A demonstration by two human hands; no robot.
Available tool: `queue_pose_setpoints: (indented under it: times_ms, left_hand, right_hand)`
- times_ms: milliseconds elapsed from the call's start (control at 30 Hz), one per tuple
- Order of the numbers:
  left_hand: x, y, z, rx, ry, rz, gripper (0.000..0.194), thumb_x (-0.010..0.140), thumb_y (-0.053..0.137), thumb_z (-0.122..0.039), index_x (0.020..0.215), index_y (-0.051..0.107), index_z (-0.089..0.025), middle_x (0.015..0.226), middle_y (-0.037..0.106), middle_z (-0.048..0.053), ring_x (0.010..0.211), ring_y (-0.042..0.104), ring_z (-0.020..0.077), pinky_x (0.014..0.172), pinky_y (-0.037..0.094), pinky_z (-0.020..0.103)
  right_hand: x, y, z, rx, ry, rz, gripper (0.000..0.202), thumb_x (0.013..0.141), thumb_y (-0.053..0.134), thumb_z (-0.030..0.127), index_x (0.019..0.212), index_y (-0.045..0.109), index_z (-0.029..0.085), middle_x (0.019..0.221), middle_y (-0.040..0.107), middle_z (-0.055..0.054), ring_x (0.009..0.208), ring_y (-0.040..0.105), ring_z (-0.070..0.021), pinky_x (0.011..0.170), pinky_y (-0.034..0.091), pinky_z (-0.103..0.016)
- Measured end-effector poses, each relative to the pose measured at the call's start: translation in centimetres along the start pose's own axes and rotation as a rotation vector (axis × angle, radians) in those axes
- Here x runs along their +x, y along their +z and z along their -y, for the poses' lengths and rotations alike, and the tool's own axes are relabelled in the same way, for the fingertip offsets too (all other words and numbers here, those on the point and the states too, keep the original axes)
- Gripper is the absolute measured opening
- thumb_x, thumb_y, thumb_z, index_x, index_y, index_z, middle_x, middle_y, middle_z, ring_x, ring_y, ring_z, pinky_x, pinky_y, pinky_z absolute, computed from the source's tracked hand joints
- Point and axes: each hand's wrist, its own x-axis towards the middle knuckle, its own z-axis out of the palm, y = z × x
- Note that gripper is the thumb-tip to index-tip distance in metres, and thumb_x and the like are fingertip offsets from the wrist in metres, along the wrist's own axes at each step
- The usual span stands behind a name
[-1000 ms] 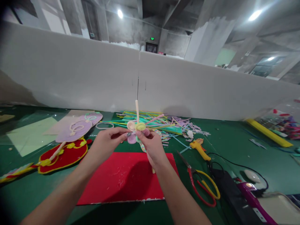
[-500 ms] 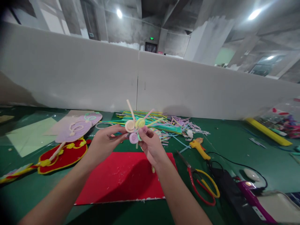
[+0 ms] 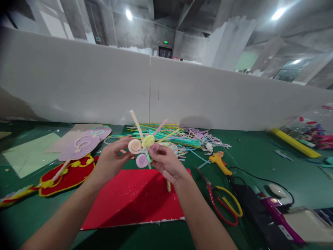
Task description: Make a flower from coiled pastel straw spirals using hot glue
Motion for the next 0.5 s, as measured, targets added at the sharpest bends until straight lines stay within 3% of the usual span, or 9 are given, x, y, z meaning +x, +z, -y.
queue_pose_setpoints:
  times_ms: [200,300,400,500]
  left_hand:
    - [0.1,0.1,0.3,0.027,0.057,0.023,0.012,0.077,0.055,-0.019,0.081,0.066,-0.021,0.094,0.068,0.004,0.093,0.059,0.0189,0.101,0.031,0.039]
    - [0.1,0.1,0.1,0.006,0.059,0.038,0.014,0.078,0.055,-0.019,0.082,0.067,-0.022,0.094,0.067,0.004,0.094,0.058,0.0182,0.100,0.034,0.038]
    - [0.1,-0.2,-0.1,-0.052,-0.052,-0.052,0.021,0.081,0.050,-0.023,0.093,0.066,-0.022,0.106,0.062,0.005,0.099,0.056,0.0194,0.082,0.049,0.032]
    - [0.1,-0.6,-0.2,-0.110,-0.217,-0.257,0.027,0.081,0.047,-0.025,0.104,0.062,-0.022,0.108,0.061,0.006,0.097,0.057,0.0201,0.062,0.052,0.024]
  right_hand:
    - [-0.1,0.1,0.3,-0.038,0.032,0.006,0.023,0.052,0.081,0.023,0.061,0.061,0.015,0.062,0.058,0.004,0.057,0.053,-0.0071,0.057,0.042,-0.021]
    - [0.0,0.1,0.5,-0.118,-0.010,0.009,0.021,0.055,0.079,0.026,0.066,0.064,0.016,0.065,0.060,0.003,0.060,0.054,-0.0080,0.061,0.043,-0.022]
    - [0.1,-0.2,1.0,-0.277,-0.194,-0.042,0.016,0.059,0.076,0.026,0.065,0.064,0.018,0.065,0.060,0.004,0.063,0.055,-0.0102,0.067,0.045,-0.026]
    - [-0.3,-0.5,2.0,-0.479,-0.547,-0.140,0.007,0.065,0.072,0.024,0.068,0.066,0.021,0.072,0.064,0.002,0.074,0.059,-0.0158,0.077,0.046,-0.033]
